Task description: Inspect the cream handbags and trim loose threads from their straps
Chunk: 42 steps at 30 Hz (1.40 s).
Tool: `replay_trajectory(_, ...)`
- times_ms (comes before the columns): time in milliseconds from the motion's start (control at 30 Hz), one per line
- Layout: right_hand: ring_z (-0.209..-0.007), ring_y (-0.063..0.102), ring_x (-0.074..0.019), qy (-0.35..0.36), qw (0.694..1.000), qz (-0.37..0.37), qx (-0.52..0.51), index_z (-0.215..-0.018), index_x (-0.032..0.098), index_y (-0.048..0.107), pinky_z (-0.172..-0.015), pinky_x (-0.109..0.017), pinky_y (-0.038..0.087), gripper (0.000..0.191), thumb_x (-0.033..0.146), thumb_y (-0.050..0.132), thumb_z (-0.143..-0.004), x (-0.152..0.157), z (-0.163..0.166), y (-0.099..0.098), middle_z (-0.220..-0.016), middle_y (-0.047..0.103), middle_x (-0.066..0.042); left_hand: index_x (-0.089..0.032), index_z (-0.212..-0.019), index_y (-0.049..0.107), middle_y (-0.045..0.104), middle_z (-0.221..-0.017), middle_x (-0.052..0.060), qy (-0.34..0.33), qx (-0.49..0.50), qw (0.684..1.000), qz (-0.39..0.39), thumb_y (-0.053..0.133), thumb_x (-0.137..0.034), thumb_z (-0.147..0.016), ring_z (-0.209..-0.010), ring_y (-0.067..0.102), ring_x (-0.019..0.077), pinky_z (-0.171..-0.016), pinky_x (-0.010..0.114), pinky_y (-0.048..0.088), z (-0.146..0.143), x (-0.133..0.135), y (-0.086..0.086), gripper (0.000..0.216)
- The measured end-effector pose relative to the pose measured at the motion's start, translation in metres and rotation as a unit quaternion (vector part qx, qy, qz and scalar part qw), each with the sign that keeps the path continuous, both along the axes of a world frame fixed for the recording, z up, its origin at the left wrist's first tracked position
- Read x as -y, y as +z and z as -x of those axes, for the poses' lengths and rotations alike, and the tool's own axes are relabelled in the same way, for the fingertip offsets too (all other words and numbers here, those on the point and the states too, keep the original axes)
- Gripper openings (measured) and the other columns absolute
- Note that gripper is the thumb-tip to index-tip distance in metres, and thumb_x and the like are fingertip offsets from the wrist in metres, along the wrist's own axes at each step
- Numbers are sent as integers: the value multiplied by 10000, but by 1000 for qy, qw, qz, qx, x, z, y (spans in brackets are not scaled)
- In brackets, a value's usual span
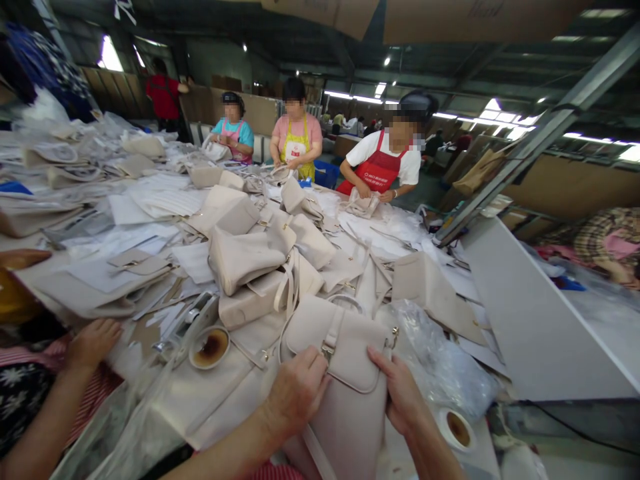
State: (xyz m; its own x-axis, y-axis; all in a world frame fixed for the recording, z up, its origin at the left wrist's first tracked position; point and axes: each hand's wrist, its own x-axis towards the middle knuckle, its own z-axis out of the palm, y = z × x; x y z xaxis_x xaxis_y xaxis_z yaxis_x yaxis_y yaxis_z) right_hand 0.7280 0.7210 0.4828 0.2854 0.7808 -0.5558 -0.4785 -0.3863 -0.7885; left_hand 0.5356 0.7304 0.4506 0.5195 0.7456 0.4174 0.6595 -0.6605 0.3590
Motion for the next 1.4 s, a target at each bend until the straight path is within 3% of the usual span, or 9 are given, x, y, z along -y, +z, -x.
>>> replay_trajectory(233, -983, 737, -346, 8, 1000, -5, 14, -1074, 117, 675, -842, -437, 609, 627, 395, 888, -554, 0, 1, 2, -859, 809, -111, -175, -830, 568, 627, -800, 57, -31, -31, 999, -14, 418, -39, -945, -741, 623, 206, -653, 292, 512, -5, -4, -11, 233)
replay_trajectory(467, -965, 742, -347, 5, 1000, -3, 16, -1017, 147, 679, -811, -434, 617, 567, 386, 892, -549, 1, 3, 6, -860, 811, -101, -180, -840, 567, 628, -819, 55, -62, -19, 997, 46, 433, -86, -936, -766, 621, 199, -698, 290, 514, 1, -18, -19, 189)
replay_trajectory(767, -1010, 729, -340, -7, 1000, -1, 14, -1102, 135, 637, -856, -435, 599, 679, 414, 902, -543, 2, -1, 2, -880, 810, -103, -204, -782, 532, 608, -874, 82, 48, 88, 963, 248, 377, -265, -947, -853, 576, 239, -807, 368, 439, 32, -39, 15, 234)
replay_trajectory(933, -968, 739, -320, 37, 998, -38, 21, -1140, 136, 643, -862, -431, 586, 636, 424, 879, -625, 1, -2, 3, -956, 805, -111, -210, -610, 506, 566, -603, 33, 47, 157, 870, 464, 430, -478, -885, -616, 567, 204, -595, 308, 401, 30, -16, 17, 392)
replay_trajectory(1067, -959, 733, -318, 74, 995, -62, 31, -1183, 151, 623, -866, -444, 570, 629, 474, 833, -685, -2, -1, 1, -1016, 793, -113, -193, -742, 539, 610, -642, 4, 40, 259, 738, 622, 524, -627, -735, -460, 471, 106, -419, 217, 214, 16, -2, 8, 434)
replay_trajectory(1167, -1040, 693, -345, 93, 985, -63, 131, -1190, 155, 614, -901, -476, 542, 640, 561, 757, -718, -5, 0, 2, -1102, 758, -144, -181, -868, 555, 586, -641, -37, 48, 336, 671, 659, 646, -540, -624, -425, 369, 56, -413, 204, 144, 8, 2, 7, 444)
replay_trajectory(1233, -1110, 644, -365, 75, 953, -69, 286, -1190, 145, 607, -952, -507, 502, 670, 619, 694, -725, -2, 0, 5, -1184, 708, -182, -171, -865, 565, 557, -580, -57, 49, 370, 644, 668, 662, -480, -600, -405, 335, 46, -413, 206, 136, 8, 3, 10, 418)
replay_trajectory(1333, -1061, 621, -344, 9, 858, -110, 502, -1133, 165, 632, -956, -499, 471, 644, 666, 633, -729, 19, 1, 9, -1161, 677, -175, -164, -796, 568, 583, -535, -41, 45, 392, 612, 685, 655, -487, -595, -362, 349, 45, -398, 216, 116, 15, 4, 15, 390)
replay_trajectory(1400, -814, 648, -271, 49, 867, -92, 487, -929, 202, 688, -784, -415, 517, 531, 699, 603, -759, 41, 6, 7, -893, 707, -104, -168, -770, 564, 597, -514, -32, 45, 397, 597, 696, 642, -540, -607, -330, 346, 45, -388, 223, 97, 20, 5, 19, 415)
